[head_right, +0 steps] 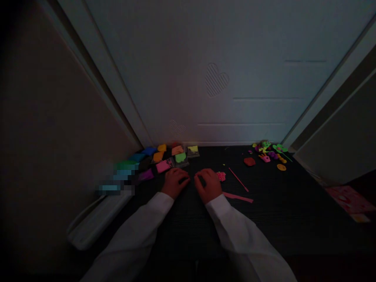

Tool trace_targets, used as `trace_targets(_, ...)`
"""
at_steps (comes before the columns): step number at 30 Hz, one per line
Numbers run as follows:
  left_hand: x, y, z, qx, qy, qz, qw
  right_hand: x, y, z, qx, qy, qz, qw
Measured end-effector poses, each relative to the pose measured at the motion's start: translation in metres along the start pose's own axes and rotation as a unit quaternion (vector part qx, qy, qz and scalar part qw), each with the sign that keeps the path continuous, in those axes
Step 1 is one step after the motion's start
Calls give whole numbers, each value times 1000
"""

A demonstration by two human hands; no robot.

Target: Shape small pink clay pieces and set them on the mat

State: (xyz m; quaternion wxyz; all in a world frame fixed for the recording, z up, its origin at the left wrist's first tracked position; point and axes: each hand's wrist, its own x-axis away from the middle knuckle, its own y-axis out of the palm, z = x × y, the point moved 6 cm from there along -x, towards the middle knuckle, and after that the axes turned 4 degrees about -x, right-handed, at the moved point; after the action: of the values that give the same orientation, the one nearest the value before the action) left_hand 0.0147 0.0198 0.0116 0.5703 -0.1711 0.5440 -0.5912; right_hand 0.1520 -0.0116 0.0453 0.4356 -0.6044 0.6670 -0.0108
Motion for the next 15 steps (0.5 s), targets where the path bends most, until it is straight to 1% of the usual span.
trace_targets(4,-6,-1,-2,22,-19,27,999,0,0,2,0,5,8,1000)
trace_targets(7,-9,-1,-3,50,-35,59,996,-1,-1,1,-4,4,5,1000)
trace_targets(11,-9,-9,-7,93,-47,94,990,-1,-2,0,-12,4,4,1000)
trace_targets(13,-7,-17,-16,123,-70,107,984,-1,-4,1,-10,6,11,1000)
trace_targets(15,-4,-24,-32,175,-124,123,969,-2,-7,4,-5,6,19,1000)
